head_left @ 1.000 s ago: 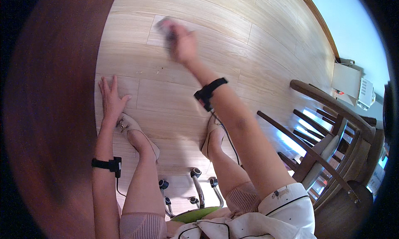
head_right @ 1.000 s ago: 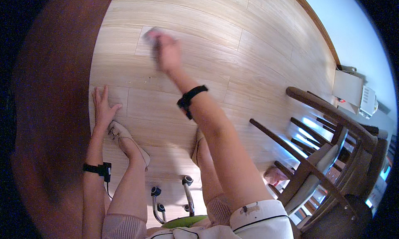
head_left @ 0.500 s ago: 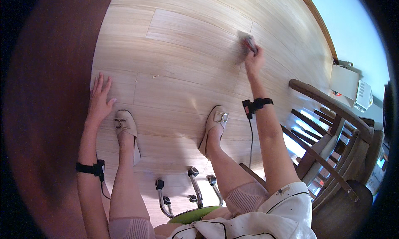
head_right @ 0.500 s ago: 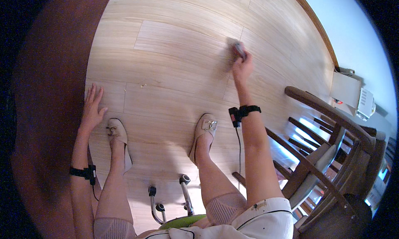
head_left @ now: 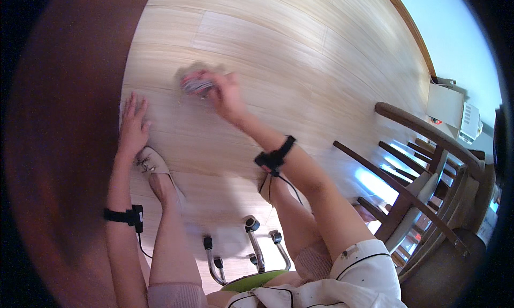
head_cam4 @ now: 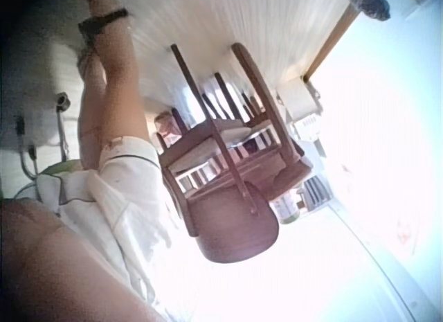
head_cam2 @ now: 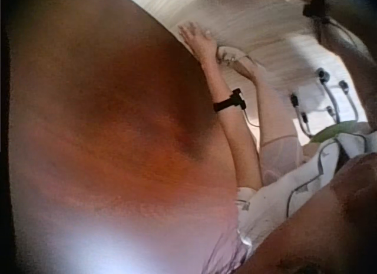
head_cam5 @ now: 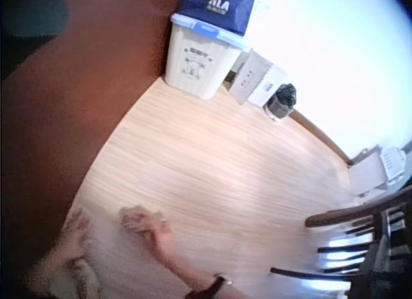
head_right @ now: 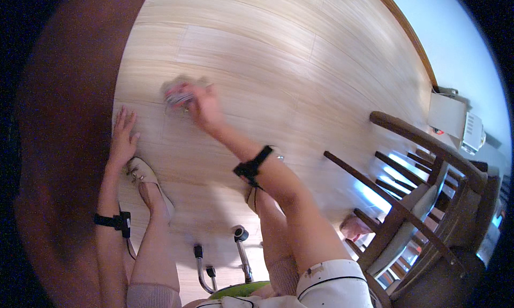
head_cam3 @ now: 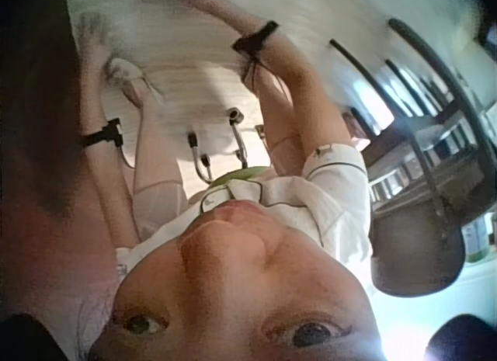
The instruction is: The person wipes the floor and baseboard using a small cloth, moving around a chair and under a table.
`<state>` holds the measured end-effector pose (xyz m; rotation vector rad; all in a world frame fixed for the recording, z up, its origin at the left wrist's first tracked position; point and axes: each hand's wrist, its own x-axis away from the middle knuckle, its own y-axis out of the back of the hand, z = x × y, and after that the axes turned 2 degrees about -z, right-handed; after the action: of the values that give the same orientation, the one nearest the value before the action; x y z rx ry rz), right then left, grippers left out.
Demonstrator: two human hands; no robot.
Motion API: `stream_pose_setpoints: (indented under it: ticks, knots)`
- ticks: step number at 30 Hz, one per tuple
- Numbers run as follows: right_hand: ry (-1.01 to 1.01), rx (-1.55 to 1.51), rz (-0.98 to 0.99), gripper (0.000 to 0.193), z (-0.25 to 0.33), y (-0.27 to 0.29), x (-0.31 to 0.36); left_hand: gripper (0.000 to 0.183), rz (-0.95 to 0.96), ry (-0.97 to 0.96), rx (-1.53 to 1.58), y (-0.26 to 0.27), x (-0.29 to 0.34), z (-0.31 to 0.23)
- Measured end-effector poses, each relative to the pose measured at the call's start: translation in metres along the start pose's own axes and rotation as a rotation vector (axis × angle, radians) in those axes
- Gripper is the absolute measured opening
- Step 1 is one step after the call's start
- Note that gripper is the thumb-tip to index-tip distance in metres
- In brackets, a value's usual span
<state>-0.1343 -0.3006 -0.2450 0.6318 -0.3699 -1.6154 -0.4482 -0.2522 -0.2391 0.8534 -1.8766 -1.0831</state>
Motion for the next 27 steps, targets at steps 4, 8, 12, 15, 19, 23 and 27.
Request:
stream_pose_setpoints:
  ticks: [4,8,12,15,19,23,27]
  knots:
    - [-0.216,0.211,-0.503,0.035,-0.084,0.091,-0.013,0.077,0.043,0.037,0.061,0.012,0.009,-0.007]
    - [-0.599,0.391,-0.906,0.035,-0.222,0.225,0.006,0.079,0.091,0.025,0.109,0.019,0.004,-0.02]
    - [-0.855,0.31,-0.909,0.036,-0.227,0.226,-0.036,0.082,0.072,0.022,0.124,0.02,0.011,-0.017]
    - [-0.56,0.483,-0.625,0.049,-0.182,0.14,-0.096,0.084,0.068,-0.008,0.133,0.022,0.012,-0.014]
    - [-0.005,0.134,-0.121,0.04,-0.025,0.028,-0.136,0.084,0.061,0.004,0.109,0.021,0.02,-0.011]
    - [0.221,0.056,0.081,0.032,-0.001,-0.079,-0.09,0.085,0.085,-0.007,0.142,0.025,0.01,-0.015]
    - [0.181,-0.274,0.202,0.04,0.02,-0.062,-0.078,0.083,0.108,0.007,0.155,0.029,0.013,-0.014]
